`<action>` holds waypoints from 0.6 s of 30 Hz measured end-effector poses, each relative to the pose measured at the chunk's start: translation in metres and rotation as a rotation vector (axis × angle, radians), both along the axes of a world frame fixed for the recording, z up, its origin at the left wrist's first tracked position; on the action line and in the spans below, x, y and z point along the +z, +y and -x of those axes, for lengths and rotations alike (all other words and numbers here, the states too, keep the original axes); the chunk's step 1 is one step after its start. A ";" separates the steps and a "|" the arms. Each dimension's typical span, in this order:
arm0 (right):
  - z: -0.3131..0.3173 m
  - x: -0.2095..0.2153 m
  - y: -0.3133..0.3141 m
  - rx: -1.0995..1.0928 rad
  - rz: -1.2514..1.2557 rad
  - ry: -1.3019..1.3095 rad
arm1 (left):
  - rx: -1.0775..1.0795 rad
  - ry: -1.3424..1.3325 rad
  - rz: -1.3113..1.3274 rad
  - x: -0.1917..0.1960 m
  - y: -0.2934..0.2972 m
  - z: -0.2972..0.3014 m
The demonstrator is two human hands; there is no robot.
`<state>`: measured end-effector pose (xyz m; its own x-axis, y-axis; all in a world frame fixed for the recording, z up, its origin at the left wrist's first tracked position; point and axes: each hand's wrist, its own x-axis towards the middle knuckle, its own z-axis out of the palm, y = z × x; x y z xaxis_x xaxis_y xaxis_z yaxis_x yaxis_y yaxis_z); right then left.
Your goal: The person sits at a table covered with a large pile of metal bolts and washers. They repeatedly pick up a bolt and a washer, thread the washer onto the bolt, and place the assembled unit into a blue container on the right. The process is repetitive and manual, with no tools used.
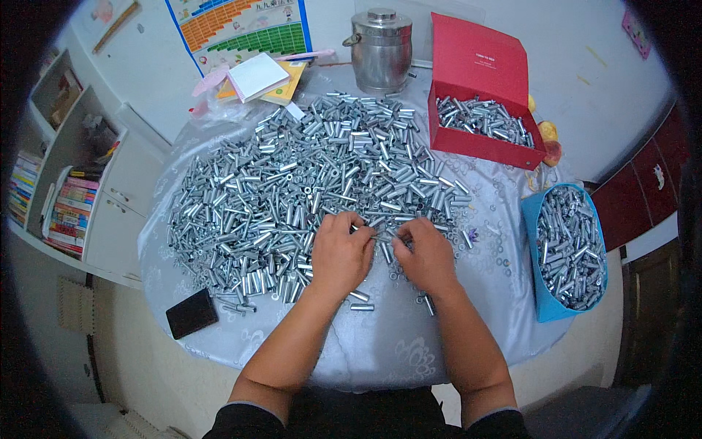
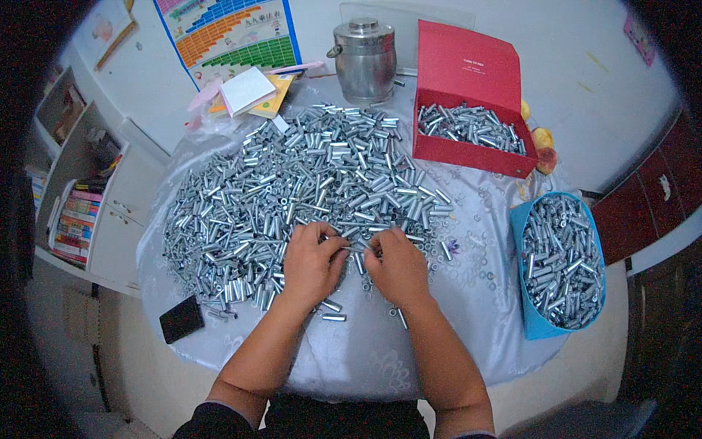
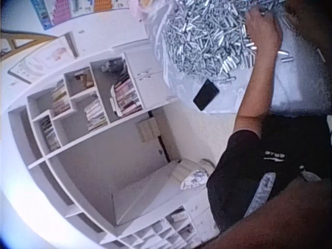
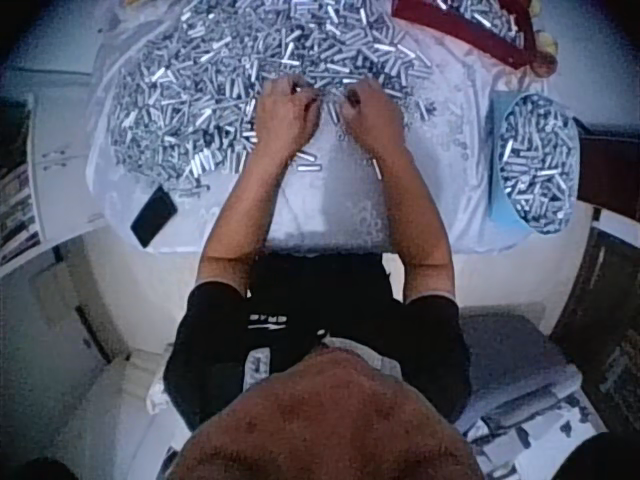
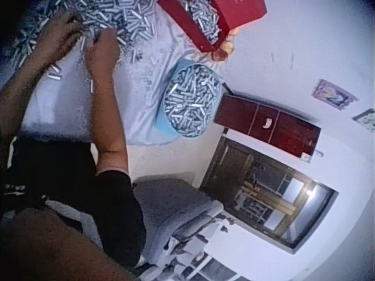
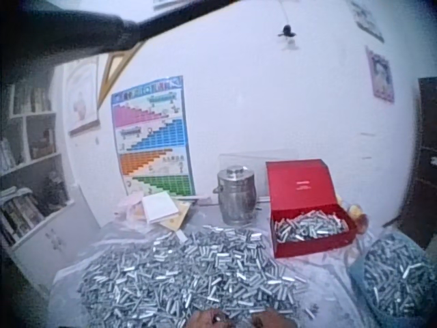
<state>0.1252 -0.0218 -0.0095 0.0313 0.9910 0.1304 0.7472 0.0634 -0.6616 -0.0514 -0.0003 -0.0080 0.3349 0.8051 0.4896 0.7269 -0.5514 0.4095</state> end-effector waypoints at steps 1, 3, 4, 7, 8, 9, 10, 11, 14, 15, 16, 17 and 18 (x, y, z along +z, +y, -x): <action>-0.003 -0.001 -0.001 -0.003 0.005 0.059 | -0.002 -0.005 -0.007 -0.003 0.002 0.002; -0.007 -0.001 -0.003 0.000 0.017 0.193 | -0.008 -0.036 -0.053 0.000 0.003 0.006; -0.010 -0.003 -0.005 0.005 0.027 0.268 | -0.015 -0.063 -0.088 0.004 0.002 0.007; -0.015 -0.009 -0.005 -0.020 0.011 0.454 | -0.052 -0.189 -0.033 0.005 -0.001 0.012; -0.015 -0.010 -0.004 -0.032 -0.002 0.510 | -0.064 -0.238 0.012 0.004 -0.003 0.014; -0.016 -0.009 -0.004 0.000 -0.006 0.555 | -0.125 -0.307 0.044 0.000 -0.004 0.016; -0.017 -0.006 -0.006 0.031 -0.007 0.599 | -0.118 -0.321 0.064 0.001 -0.006 0.016; -0.017 -0.004 -0.007 0.063 -0.009 0.642 | -0.111 -0.334 0.084 0.003 -0.010 0.016; -0.015 0.000 -0.007 0.024 -0.041 0.707 | -0.098 -0.392 0.135 0.004 -0.012 0.016; -0.016 0.000 -0.007 0.042 -0.032 0.708 | -0.101 -0.406 0.145 0.005 -0.012 0.018; -0.016 0.001 -0.007 0.060 -0.051 0.688 | -0.104 -0.420 0.153 0.006 -0.011 0.018; -0.015 0.001 -0.008 0.077 -0.070 0.669 | -0.109 -0.423 0.146 0.006 -0.011 0.018; -0.015 0.002 -0.008 0.094 -0.089 0.650 | -0.115 -0.425 0.140 0.006 -0.011 0.018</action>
<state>0.1404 -0.0300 -0.0077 0.0451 0.9796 0.1959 0.1864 0.1844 -0.9650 -0.0693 -0.0114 -0.0022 0.2185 0.8427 0.4921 0.4157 -0.5366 0.7343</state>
